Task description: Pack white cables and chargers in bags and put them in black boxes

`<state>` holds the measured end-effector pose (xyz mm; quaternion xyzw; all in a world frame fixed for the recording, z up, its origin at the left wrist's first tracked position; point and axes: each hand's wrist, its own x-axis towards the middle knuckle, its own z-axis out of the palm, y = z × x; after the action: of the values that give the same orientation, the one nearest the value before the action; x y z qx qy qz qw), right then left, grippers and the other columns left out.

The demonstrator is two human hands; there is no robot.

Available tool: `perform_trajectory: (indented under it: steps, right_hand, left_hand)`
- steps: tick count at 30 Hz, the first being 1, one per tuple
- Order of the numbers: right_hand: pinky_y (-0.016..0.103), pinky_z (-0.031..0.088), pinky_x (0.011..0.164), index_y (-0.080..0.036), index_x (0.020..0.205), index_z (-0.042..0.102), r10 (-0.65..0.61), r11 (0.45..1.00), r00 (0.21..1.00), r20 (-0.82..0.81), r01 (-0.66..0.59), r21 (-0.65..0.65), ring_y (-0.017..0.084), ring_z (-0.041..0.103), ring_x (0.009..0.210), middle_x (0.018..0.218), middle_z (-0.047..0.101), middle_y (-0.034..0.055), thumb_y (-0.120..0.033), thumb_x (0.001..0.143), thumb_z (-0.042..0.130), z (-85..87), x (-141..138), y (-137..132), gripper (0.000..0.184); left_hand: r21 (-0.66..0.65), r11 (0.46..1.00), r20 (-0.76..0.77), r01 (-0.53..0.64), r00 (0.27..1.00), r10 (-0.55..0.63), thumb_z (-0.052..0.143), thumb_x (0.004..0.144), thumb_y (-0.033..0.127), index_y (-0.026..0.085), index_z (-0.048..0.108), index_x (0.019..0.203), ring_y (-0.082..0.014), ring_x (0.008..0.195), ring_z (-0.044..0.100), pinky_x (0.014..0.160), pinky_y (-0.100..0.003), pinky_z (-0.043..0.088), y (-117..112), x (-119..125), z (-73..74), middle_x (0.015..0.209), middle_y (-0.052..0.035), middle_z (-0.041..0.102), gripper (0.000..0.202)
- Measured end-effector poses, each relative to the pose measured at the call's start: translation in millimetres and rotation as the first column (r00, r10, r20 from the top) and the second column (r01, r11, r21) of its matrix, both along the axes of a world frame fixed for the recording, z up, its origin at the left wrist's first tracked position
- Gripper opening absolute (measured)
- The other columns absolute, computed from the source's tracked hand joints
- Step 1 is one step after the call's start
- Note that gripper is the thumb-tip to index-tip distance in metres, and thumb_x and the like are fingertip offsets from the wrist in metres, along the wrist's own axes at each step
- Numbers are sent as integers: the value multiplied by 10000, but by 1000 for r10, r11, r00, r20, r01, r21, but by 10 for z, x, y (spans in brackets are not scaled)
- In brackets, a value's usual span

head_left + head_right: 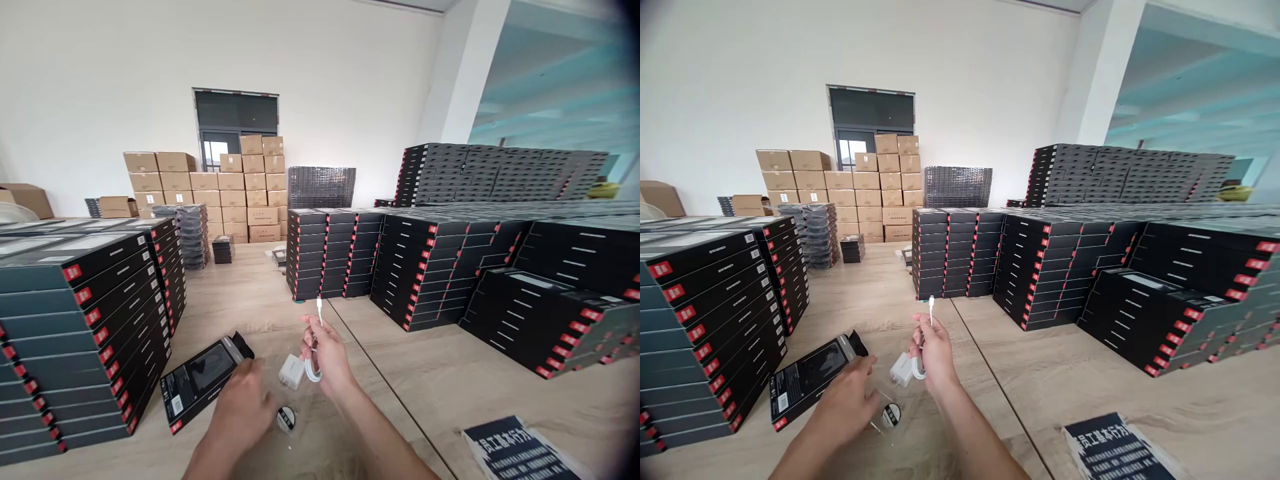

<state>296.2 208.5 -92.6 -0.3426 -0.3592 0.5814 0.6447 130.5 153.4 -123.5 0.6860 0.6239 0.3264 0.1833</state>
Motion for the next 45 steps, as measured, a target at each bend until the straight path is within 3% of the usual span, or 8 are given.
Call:
perform_trajectory:
  steps: [5, 12, 15, 19, 25, 30, 35, 45]
  right_hand:
    - [208, 309, 320, -200, 830, 630, -85, 996, 994, 62, 86, -9, 62, 313, 292, 427, 407, -125, -449, 691, 730, -11, 60, 54, 303]
    - [260, 480, 590, -215, 971, 619, -214, 977, 977, -12, 214, -16, 158, 647, 589, 607, 618, -59, -289, 692, 641, -18, -3, 19, 290]
    - [322, 491, 774, -215, 980, 645, -285, 958, 953, 102, 281, 54, 238, 692, 892, 854, 740, 28, -363, 771, 616, -9, -108, -43, 258]
    - [359, 460, 882, -221, 1078, 679, -411, 905, 844, 345, 332, 266, 262, 619, 1072, 1150, 705, 71, -466, 880, 513, -59, -197, -91, 356]
    - [428, 305, 1120, -249, 1263, 624, -445, 857, 724, 527, 173, 486, 251, 464, 1306, 1355, 595, 73, -426, 940, 476, -263, -261, -79, 397]
    - [468, 188, 1189, -287, 1274, 636, -278, 870, 740, 612, -76, 488, 265, 336, 1411, 1470, 492, 43, -460, 910, 523, -245, -291, -97, 418]
    - [446, 471, 961, -257, 1244, 651, 80, 975, 933, 350, -147, 169, 282, 609, 1123, 1220, 678, 87, -536, 846, 587, -130, -149, -73, 490]
    - [334, 534, 715, -208, 1149, 694, 264, 960, 879, 398, -280, -16, 209, 651, 815, 915, 692, 42, -399, 659, 820, -144, -46, -72, 541]
  left_hand:
    - [-144, 990, -51, -5, 999, -2, 536, 704, 175, 207, 590, 728, -315, 846, 647, 753, -361, 416, 12, 135, -59, 808, -130, 693, 67]
    - [-114, 991, 282, -69, 954, 99, 340, 910, 216, 136, 439, 1215, -222, 817, 657, 748, -315, 463, 100, 170, -104, 882, -102, 681, 330]
    - [-114, 990, 741, -89, 656, 144, 495, 877, 355, 157, 295, 1398, -238, 933, 647, 669, -308, 507, 116, 338, -154, 1111, -142, 621, 592]
    - [-101, 994, 979, -28, 172, 104, 748, 700, 407, 204, 507, 1234, -268, 1071, 607, 763, -330, 535, 67, 556, -100, 1168, -120, 602, 620]
    - [48, 996, 987, 78, -156, -36, 853, 596, 267, 233, 597, 916, -160, 912, 657, 816, -293, 523, -30, 557, 36, 968, 3, 699, 411]
    - [-4, 999, 986, 53, -168, 13, 850, 635, 315, 203, 610, 899, -164, 890, 670, 789, -293, 536, 42, 327, 58, 961, -19, 711, 374]
    - [-28, 996, 999, 90, -20, 30, 834, 654, 377, 193, 592, 856, -172, 842, 676, 737, -299, 539, 84, 157, 98, 958, -39, 732, 365]
    - [-51, 998, 988, -47, 141, 57, 869, 518, 447, 179, 543, 666, -132, 554, 590, 550, -234, 451, 190, 182, -8, 556, 51, 599, 447]
